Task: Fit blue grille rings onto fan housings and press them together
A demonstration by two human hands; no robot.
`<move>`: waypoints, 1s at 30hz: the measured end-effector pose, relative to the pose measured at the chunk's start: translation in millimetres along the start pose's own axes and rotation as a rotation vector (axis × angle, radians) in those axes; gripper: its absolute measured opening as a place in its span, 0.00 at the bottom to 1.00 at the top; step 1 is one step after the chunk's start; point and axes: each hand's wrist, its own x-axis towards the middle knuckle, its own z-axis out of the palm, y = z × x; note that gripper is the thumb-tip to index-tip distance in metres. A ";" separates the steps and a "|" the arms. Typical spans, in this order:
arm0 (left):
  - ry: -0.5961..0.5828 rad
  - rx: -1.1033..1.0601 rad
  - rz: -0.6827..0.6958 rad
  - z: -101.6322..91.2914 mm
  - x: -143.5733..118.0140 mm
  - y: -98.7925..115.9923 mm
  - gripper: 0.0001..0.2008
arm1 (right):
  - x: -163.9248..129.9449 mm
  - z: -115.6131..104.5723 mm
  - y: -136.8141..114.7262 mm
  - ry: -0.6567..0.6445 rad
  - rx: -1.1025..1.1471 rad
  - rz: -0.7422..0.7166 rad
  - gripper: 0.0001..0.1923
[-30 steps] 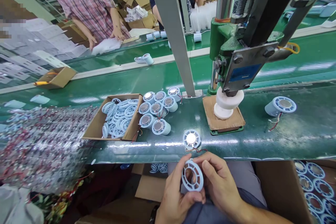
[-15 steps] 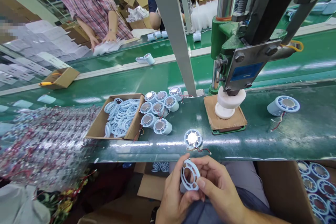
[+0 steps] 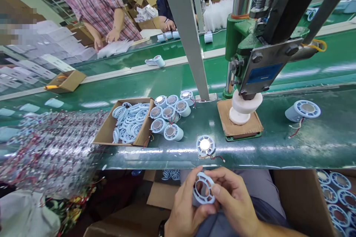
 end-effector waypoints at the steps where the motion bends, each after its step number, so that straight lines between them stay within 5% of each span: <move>1: -0.010 -0.008 0.012 0.3 0.0 0.2 0.40 | 0.3 0.6 0.5 0.015 0.013 -0.005 0.15; 8: 0.039 -0.319 -0.115 7.5 6.4 30.7 0.43 | 0.9 3.1 1.2 -0.031 0.142 0.060 0.19; 14: 0.037 -0.220 -0.137 1.8 4.7 32.8 0.46 | 0.2 3.6 -0.6 -0.077 0.068 0.039 0.19; 18: 0.042 -0.082 -0.208 -10.0 -17.2 -3.5 0.46 | 5.5 -15.4 -17.0 -0.076 -0.516 -0.261 0.10; 23: 0.291 0.044 -0.552 -17.8 -36.8 -75.9 0.31 | 43.9 -58.3 -28.9 0.251 -1.095 -0.696 0.09; 26: 0.463 0.077 -0.702 -19.8 -22.5 -125.2 0.17 | 71.1 -66.9 -22.8 0.217 -1.233 -0.821 0.12; 30: 0.680 0.094 -0.804 -27.1 6.5 -171.0 0.17 | 85.2 -60.6 -17.6 0.085 -1.361 -0.977 0.21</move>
